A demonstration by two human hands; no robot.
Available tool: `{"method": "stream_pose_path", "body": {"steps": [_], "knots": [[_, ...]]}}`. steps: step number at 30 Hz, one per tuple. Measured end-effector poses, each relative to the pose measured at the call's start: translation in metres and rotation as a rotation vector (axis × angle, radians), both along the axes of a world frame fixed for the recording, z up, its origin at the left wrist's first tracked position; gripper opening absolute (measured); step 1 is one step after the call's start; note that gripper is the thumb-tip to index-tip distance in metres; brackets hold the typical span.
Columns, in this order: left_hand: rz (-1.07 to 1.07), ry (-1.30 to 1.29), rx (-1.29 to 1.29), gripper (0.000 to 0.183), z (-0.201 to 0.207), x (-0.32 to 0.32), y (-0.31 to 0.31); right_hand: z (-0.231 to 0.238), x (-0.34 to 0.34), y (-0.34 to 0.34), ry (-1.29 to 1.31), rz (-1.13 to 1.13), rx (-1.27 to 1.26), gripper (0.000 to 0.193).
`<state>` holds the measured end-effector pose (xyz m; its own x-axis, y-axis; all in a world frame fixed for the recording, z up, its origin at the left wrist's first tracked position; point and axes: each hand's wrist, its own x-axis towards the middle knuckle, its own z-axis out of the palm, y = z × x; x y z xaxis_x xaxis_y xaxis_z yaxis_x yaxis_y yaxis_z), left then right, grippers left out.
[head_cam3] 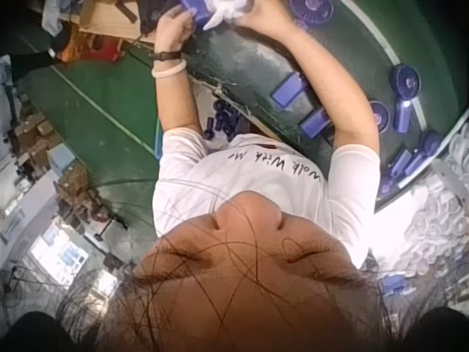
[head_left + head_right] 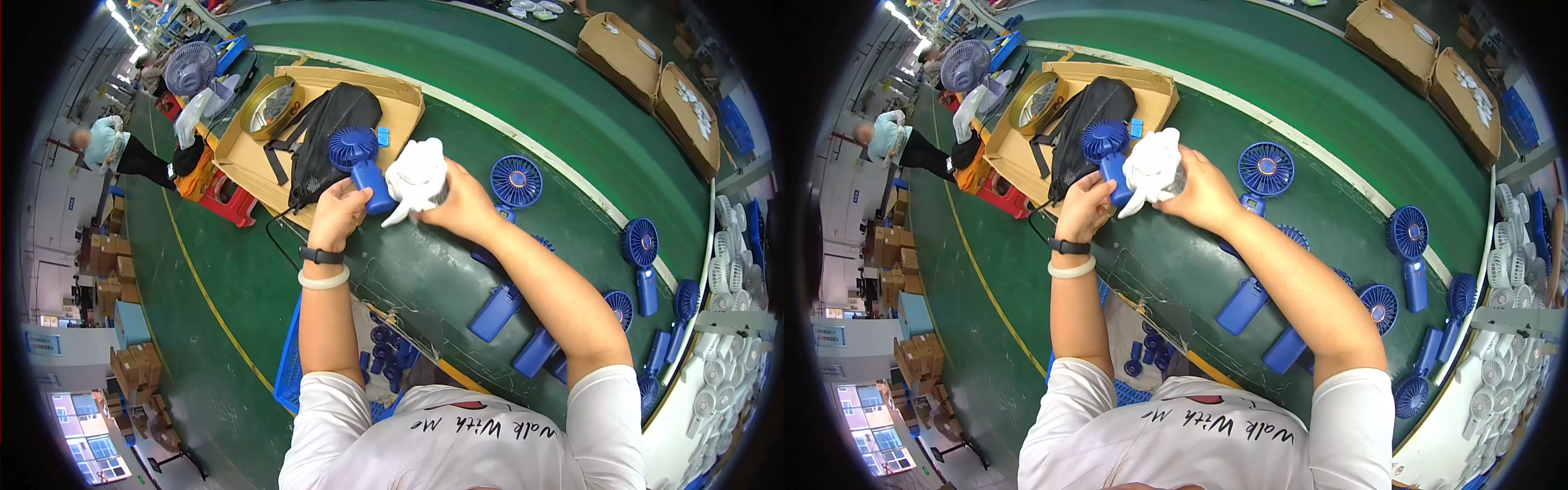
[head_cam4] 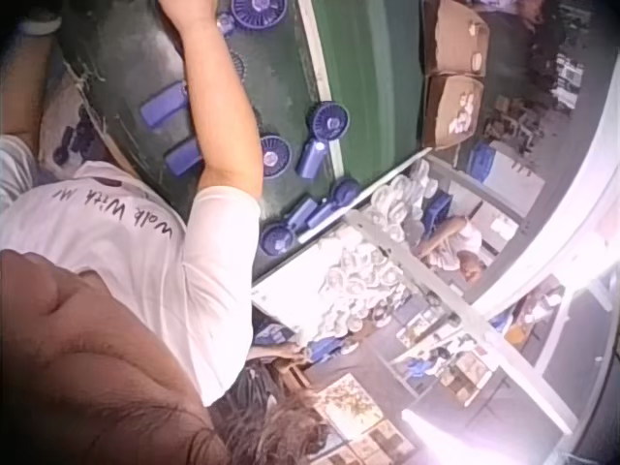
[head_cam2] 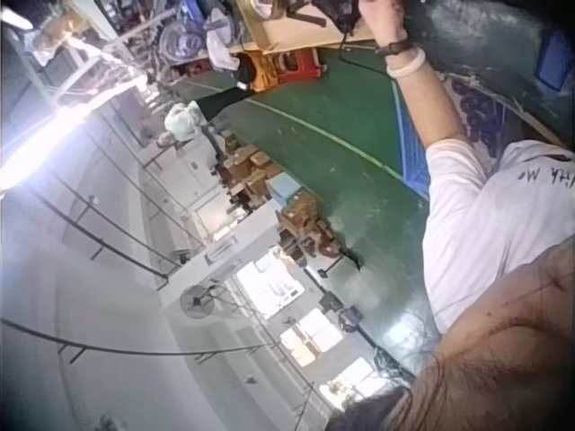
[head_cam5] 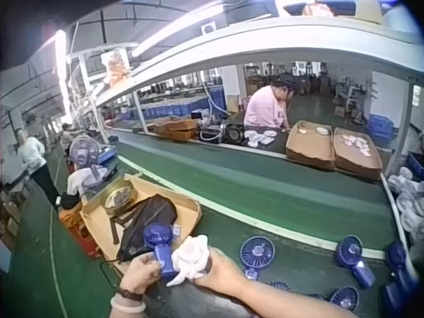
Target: The person assembles blue portable fans on a green workbench. They pick up fan components, attach the fan head to the handle, and wipe the units with a white cloth. The person also tests the fans by pressing buttons to activate the blades and places the finished units into a blue basket.
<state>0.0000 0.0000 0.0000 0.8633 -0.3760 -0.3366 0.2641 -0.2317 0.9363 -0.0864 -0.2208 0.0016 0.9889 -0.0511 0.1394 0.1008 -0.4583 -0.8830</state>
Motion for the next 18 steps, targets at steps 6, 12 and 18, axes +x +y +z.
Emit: {"method": "stream_pose_path", "body": {"steps": [6,12,18], "knots": [[0.047,0.058,-0.756,0.042,0.005,-0.03,-0.01,0.032,-0.051,-0.021,0.033,0.095,0.75,0.077],[-0.169,0.578,-1.365,0.074,0.009,-0.085,-0.049,0.05,-0.089,-0.048,0.172,0.17,0.734,0.08],[-0.162,0.118,-1.05,0.054,0.014,-0.11,-0.066,0.064,-0.106,-0.039,-0.004,-0.09,0.018,0.07]]}}
